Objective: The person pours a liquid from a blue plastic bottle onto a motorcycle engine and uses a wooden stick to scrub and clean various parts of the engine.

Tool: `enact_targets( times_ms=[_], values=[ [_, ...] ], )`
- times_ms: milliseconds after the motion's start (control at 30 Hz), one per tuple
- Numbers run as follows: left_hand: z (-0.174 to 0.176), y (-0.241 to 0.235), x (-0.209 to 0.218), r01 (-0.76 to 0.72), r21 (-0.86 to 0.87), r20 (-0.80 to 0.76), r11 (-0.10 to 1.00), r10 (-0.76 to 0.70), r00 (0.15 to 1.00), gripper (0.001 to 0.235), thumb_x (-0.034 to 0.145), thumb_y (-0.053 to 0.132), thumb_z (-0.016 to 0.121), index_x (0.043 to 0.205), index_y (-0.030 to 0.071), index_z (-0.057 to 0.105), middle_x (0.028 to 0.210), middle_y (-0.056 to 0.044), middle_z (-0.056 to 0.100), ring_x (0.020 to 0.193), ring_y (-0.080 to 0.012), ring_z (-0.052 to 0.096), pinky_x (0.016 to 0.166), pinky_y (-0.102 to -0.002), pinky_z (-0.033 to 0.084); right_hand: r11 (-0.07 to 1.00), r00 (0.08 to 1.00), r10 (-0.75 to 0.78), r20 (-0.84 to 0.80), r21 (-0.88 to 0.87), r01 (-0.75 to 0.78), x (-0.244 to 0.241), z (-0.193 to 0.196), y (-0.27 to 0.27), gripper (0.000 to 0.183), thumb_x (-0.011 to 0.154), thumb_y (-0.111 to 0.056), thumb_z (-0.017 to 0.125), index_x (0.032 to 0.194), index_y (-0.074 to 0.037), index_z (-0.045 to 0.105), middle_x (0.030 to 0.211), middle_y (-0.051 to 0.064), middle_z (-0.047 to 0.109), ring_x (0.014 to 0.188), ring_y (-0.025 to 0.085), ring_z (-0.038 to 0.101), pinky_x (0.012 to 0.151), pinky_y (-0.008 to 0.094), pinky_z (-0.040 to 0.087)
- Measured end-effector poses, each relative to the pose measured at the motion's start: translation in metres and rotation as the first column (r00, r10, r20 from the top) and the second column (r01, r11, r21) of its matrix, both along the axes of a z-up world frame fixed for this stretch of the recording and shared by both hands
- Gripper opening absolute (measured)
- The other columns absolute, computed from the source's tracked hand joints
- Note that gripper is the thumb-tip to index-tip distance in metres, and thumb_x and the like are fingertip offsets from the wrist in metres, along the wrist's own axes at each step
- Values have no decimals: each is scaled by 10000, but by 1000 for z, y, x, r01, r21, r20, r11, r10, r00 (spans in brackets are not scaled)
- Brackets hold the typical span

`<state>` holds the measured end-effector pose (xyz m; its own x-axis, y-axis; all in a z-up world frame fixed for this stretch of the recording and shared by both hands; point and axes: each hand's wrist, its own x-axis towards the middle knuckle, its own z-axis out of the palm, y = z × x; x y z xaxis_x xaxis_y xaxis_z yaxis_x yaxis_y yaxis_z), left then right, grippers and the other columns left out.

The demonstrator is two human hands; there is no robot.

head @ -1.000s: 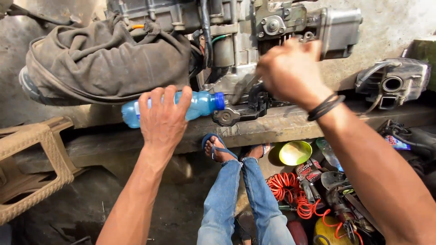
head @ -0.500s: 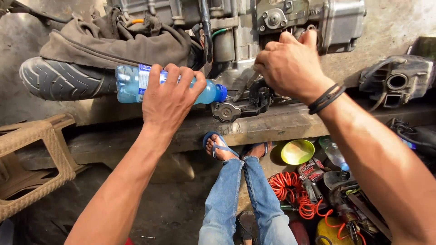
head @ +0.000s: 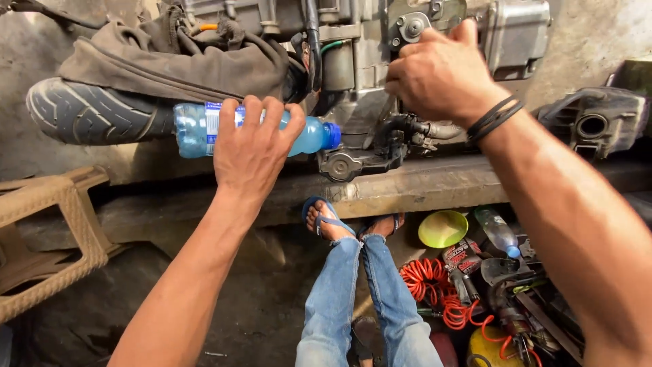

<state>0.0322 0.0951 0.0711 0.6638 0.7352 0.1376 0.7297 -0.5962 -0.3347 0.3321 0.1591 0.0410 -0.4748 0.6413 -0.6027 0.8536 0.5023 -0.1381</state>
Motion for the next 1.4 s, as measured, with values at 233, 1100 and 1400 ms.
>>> enact_targets(
  times_ms=[233, 1100, 1400],
  values=[
    [3, 0, 0, -22, -41, 27, 999, 23, 999, 411, 799, 41, 780, 1104, 264, 619, 964, -10, 585, 915, -212, 557, 878, -378, 457, 1000, 997, -17, -74, 4, 17, 20, -12, -4, 410, 1089, -566, 480, 1028, -281, 769, 1012, -105, 749, 973, 224, 606, 840, 518, 342],
    [80, -105, 60, -364, -464, 394, 807, 556, 732, 433, 907, 162, 778, 1281, 122, 562, 1205, -115, 605, 1088, -326, 622, 925, -500, 436, 939, 977, 209, 39, 269, -212, 26, 9, 23, 142, 1003, -451, 606, 1060, -486, 732, 959, -150, 719, 879, 193, 735, 490, 405, 627],
    [55, -197, 103, -409, -763, 380, 500, 860, 342, 943, 580, 261, 1038, 1344, 115, 504, 1287, -128, 590, 1192, -344, 582, 999, -524, 454, 812, 992, 76, -105, 584, -1, 60, -21, -1, 227, 1176, -526, 665, 1042, -388, 786, 940, -152, 753, 788, 101, 724, 603, 380, 485]
  ],
)
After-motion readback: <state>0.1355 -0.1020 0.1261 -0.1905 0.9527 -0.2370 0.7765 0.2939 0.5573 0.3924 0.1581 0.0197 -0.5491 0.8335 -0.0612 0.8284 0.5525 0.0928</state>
